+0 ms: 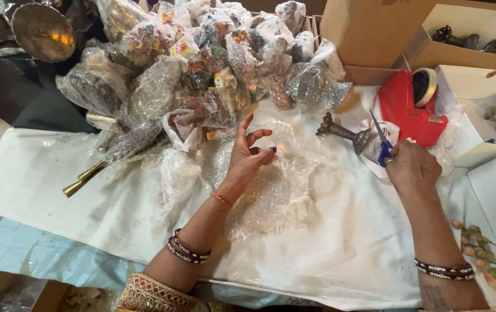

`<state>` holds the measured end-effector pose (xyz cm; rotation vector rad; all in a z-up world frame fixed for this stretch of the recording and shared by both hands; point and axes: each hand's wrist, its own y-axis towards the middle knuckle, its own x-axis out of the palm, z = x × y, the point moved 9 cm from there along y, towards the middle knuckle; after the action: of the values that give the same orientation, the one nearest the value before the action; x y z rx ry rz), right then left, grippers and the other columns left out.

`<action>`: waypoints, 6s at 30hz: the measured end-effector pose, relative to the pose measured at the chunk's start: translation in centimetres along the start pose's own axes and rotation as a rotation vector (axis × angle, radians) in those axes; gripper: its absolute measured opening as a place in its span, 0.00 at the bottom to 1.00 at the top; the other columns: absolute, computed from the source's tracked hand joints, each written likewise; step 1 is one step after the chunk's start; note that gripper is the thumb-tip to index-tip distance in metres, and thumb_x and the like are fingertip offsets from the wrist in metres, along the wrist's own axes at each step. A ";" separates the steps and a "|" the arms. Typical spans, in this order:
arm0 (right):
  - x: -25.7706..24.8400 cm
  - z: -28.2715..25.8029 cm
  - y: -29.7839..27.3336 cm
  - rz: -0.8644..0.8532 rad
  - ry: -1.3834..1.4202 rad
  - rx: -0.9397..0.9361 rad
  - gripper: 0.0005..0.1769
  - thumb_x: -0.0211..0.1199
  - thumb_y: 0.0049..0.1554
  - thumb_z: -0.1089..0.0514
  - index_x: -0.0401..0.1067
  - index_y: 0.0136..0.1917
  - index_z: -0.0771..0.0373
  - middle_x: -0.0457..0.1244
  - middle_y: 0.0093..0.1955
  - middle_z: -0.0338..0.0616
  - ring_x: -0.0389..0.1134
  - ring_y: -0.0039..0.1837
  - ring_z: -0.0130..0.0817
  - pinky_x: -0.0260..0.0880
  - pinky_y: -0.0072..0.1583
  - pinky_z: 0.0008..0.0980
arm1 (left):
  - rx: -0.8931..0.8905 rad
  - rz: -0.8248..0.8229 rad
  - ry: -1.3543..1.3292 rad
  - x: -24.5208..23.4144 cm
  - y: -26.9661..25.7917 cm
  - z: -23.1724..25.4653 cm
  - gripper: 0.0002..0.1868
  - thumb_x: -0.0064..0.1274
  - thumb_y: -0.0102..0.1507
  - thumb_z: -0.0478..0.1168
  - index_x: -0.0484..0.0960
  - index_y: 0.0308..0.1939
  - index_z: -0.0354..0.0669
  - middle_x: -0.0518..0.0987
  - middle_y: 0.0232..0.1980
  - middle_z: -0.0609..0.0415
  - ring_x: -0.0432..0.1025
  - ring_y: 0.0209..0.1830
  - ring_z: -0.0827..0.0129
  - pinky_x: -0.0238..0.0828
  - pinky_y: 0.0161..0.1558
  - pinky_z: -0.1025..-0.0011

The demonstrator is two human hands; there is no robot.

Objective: The recorder unwraps bubble wrap from various small decorative items and organizes them on a table.

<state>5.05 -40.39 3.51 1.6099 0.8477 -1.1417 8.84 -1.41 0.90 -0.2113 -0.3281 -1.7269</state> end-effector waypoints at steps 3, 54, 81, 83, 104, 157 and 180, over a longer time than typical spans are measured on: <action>0.0 -0.2 -0.1 -0.071 0.011 0.024 0.13 0.72 0.52 0.52 0.81 0.51 0.51 0.71 0.54 0.43 0.71 0.57 0.49 0.70 0.58 0.47 | 0.040 0.043 0.036 -0.4 0.0 0.3 0.51 0.56 0.60 0.23 0.45 0.80 0.51 0.75 0.62 0.46 0.77 0.37 0.74 0.82 0.39 0.72; 4.2 -13.4 -7.5 -0.553 1.538 -0.214 0.08 0.60 0.61 0.59 0.71 0.53 0.64 0.71 0.44 0.42 0.72 0.43 0.28 0.73 0.46 0.30 | 0.490 -0.369 0.743 8.0 -6.2 3.5 0.32 0.54 0.57 0.28 0.78 0.65 0.53 0.86 0.50 0.52 0.82 0.38 0.66 0.81 0.43 0.70; -5.9 -19.6 -11.9 0.017 0.589 -0.866 0.38 0.72 0.47 0.48 0.66 0.70 0.55 0.59 0.74 0.45 0.56 0.78 0.51 0.58 0.73 0.46 | 0.148 0.003 0.029 -0.8 1.3 -4.2 0.07 0.64 0.63 0.33 0.88 0.45 0.42 0.84 0.41 0.61 0.72 0.37 0.81 0.70 0.38 0.80; -6.3 -20.0 -12.5 0.039 0.561 -0.929 0.38 0.71 0.47 0.46 0.67 0.69 0.54 0.59 0.74 0.45 0.55 0.77 0.52 0.58 0.72 0.47 | 0.143 0.024 0.076 -1.0 1.4 -4.0 0.06 0.63 0.63 0.33 0.87 0.44 0.39 0.84 0.41 0.61 0.73 0.39 0.82 0.71 0.41 0.80; 0.5 -15.3 -8.4 -0.324 0.871 -0.526 0.21 0.58 0.57 0.49 0.77 0.59 0.61 0.72 0.57 0.48 0.73 0.61 0.42 0.69 0.64 0.36 | -0.115 -0.945 0.022 9.4 -6.7 -2.6 0.11 0.62 0.63 0.26 0.87 0.48 0.39 0.81 0.60 0.52 0.72 0.66 0.67 0.72 0.66 0.70; 0.7 -18.0 -10.3 -0.298 0.358 -0.771 0.25 0.65 0.52 0.41 0.74 0.62 0.47 0.62 0.70 0.30 0.60 0.73 0.33 0.59 0.71 0.41 | 0.129 0.527 1.146 -18.5 -18.9 19.0 0.23 0.59 0.63 0.47 0.80 0.63 0.58 0.79 0.67 0.54 0.77 0.59 0.67 0.82 0.46 0.70; 0.4 -17.9 -10.4 -0.285 0.364 -0.793 0.25 0.64 0.53 0.41 0.74 0.62 0.49 0.62 0.70 0.33 0.60 0.73 0.35 0.58 0.71 0.43 | 0.147 0.414 1.167 -17.0 -16.6 15.8 0.15 0.65 0.56 0.46 0.83 0.45 0.49 0.81 0.59 0.57 0.81 0.52 0.64 0.79 0.47 0.67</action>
<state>0.90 -20.20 1.91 1.0461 1.5694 -0.5572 -5.02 22.23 8.63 0.7735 0.4285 -1.1623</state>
